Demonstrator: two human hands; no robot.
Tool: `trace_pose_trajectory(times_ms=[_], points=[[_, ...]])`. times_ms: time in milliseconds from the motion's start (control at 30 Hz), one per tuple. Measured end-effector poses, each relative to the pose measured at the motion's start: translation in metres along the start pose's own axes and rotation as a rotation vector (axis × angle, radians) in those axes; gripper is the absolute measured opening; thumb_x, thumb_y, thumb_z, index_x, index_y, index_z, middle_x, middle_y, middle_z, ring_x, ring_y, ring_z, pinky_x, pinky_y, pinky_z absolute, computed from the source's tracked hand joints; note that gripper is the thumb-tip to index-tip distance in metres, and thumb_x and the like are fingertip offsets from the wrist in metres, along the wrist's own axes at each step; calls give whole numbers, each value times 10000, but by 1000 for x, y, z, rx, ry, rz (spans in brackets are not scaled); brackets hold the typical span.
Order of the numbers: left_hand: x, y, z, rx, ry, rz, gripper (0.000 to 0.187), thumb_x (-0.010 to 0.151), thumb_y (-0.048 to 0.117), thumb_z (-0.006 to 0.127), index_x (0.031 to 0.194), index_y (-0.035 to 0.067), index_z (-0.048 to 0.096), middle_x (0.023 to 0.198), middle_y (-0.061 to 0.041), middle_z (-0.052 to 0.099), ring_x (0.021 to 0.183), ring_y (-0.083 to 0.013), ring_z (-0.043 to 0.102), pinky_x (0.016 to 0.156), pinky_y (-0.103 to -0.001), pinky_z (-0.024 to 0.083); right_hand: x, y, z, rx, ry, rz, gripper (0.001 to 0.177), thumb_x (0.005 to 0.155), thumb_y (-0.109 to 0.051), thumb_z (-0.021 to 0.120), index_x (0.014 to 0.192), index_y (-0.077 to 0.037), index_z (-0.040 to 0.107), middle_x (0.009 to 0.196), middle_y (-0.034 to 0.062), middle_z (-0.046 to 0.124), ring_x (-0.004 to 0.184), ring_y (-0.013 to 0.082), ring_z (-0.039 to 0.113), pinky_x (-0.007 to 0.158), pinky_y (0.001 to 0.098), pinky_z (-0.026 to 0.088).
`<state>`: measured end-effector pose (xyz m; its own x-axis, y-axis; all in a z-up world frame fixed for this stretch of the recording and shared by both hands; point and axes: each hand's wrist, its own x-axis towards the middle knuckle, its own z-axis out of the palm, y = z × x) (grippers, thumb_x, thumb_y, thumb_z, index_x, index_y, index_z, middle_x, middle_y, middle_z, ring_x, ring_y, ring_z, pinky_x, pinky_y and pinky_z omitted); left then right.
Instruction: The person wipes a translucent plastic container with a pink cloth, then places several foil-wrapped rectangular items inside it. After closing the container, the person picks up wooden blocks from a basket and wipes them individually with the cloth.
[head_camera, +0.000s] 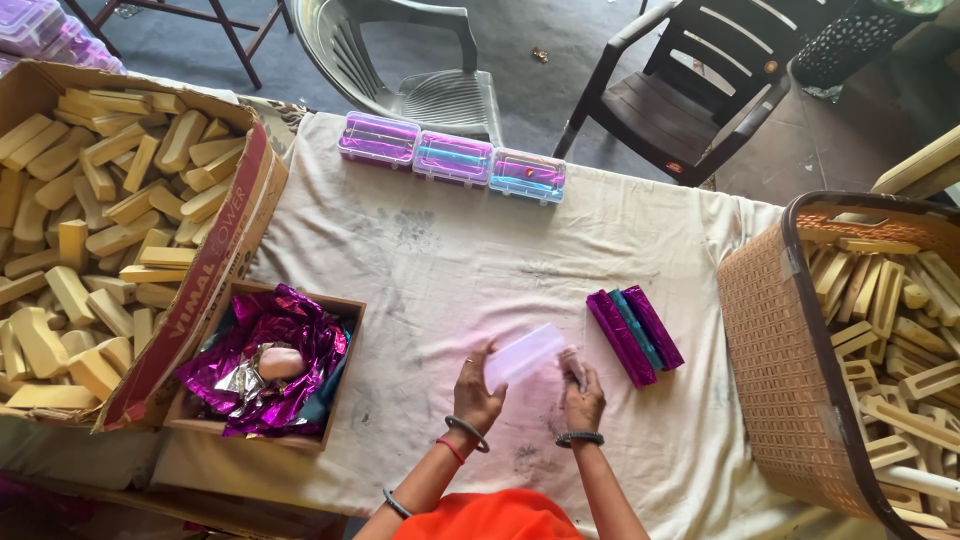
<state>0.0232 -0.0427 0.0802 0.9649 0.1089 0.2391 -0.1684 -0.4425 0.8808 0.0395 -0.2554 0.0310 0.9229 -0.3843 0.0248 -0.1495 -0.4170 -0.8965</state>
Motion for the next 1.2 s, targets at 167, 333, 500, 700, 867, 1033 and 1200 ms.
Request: trace_pose_trajectory(times_ms=[167, 333, 500, 700, 867, 1033, 1200], points=[[1, 8, -7, -3, -85, 70, 1102, 690, 32, 856, 1607, 172, 262, 1225, -105, 692, 1044, -312, 688, 892, -404, 587, -9, -41, -8, 59, 69, -75, 180, 977, -101, 630, 1146, -92, 693, 986, 87, 711, 839, 197, 641, 738, 352, 551], [-8, -17, 12, 119, -169, -94, 1170, 749, 191, 933, 1626, 217, 158, 1057, -130, 725, 913, -286, 728, 782, -389, 619, -40, -74, 28, -276, 6, -883, 286, 949, 14, 571, 1173, -107, 702, 1190, 108, 730, 1166, 240, 654, 1014, 422, 533], [-16, -36, 9, 124, -217, -184, 1202, 753, 176, 882, 1641, 245, 75, 1051, -82, 768, 904, -240, 757, 807, -348, 637, -59, -100, 29, -324, -195, -913, 259, 912, -118, 660, 1166, -88, 708, 1140, 114, 723, 1110, 268, 640, 958, 468, 473], [-10, -22, -8, 114, -126, 62, 855, 668, 117, 906, 1426, 203, 519, 1211, -118, 732, 1029, -306, 726, 872, -385, 595, 31, -67, 24, -420, -82, -574, 252, 923, -182, 696, 1156, -85, 697, 1186, 133, 691, 1114, 275, 624, 971, 450, 504], [-3, -13, -22, 48, -174, -146, 707, 699, 148, 906, 1329, 165, 584, 1149, -133, 732, 1029, -307, 727, 880, -385, 600, 56, -70, 31, -15, -235, -262, 201, 896, -50, 594, 1058, -73, 710, 1094, 82, 679, 977, 228, 675, 873, 373, 579], [-2, -31, -24, -11, -196, -212, 723, 700, 209, 912, 1334, 162, 569, 1143, -136, 732, 1036, -299, 728, 886, -379, 603, 83, -35, 28, 512, -74, 231, 222, 1080, -114, 491, 1084, -44, 701, 923, 141, 710, 656, 237, 558, 531, 372, 424], [1, -30, -30, -418, -279, -216, 667, 758, 164, 898, 1337, 62, 584, 1126, -120, 744, 1043, -300, 741, 865, -393, 618, 71, -69, -10, 612, -317, -47, 246, 997, -72, 546, 1176, -12, 704, 1084, 92, 736, 966, 121, 707, 838, 251, 585]])
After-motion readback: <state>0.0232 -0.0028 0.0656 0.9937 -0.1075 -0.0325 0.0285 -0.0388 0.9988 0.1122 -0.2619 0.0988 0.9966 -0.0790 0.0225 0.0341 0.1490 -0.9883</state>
